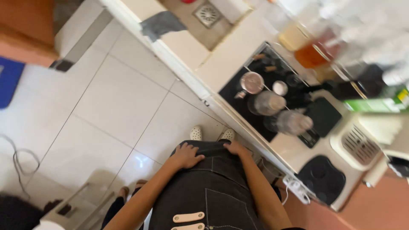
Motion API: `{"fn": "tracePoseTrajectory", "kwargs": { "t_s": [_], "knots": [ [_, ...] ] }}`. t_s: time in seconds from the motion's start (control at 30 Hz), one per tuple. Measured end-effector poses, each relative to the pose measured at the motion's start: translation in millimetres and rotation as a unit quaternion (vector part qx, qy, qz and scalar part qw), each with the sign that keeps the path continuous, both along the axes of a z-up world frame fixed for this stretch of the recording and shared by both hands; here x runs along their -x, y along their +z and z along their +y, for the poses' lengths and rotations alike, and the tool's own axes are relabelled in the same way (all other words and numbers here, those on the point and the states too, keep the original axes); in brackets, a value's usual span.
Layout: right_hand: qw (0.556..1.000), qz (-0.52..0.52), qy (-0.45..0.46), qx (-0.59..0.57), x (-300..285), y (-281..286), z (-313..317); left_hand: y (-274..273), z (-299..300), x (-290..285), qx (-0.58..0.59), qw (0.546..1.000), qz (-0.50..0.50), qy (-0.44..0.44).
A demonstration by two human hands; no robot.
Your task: Cleaning a sink and the surrounding counter surfaces in a coffee shop prep area.
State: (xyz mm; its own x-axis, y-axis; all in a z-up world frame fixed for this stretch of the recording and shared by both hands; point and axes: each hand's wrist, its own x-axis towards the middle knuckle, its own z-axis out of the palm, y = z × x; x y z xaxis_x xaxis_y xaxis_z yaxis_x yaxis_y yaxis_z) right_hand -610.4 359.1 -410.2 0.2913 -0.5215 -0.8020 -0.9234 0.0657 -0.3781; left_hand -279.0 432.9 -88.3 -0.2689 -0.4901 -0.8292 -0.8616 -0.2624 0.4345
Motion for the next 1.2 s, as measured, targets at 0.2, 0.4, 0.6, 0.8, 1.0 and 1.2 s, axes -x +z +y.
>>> {"fn": "tracePoseTrajectory", "kwargs": {
  "t_s": [0.2,0.4,0.6,0.8,1.0,1.2],
  "knots": [
    [0.988,-0.157,0.002,-0.008,-160.5,136.1,-72.7,-34.1,55.5,-63.7,0.157,0.951,-0.038,0.262],
    [0.971,-0.212,0.099,0.041,-309.1,290.2,-140.0,-55.0,71.4,-85.3,0.131,0.921,0.003,0.366],
    [0.930,-0.231,0.023,0.286,-426.5,299.1,-250.1,-54.2,36.9,-133.3,0.125,0.885,0.057,0.444],
    [0.898,-0.099,-0.054,0.425,-527.5,256.7,-366.8,-55.5,-27.7,-241.3,0.099,0.849,0.086,0.512],
    [0.872,-0.029,-0.077,0.483,-604.5,205.9,-385.1,-25.1,-122.1,-349.8,0.133,0.835,0.021,0.534],
    [0.905,-0.057,-0.088,0.413,-577.9,225.6,-359.3,15.7,-215.8,-419.3,0.208,0.811,0.057,0.544]
  ]
}}
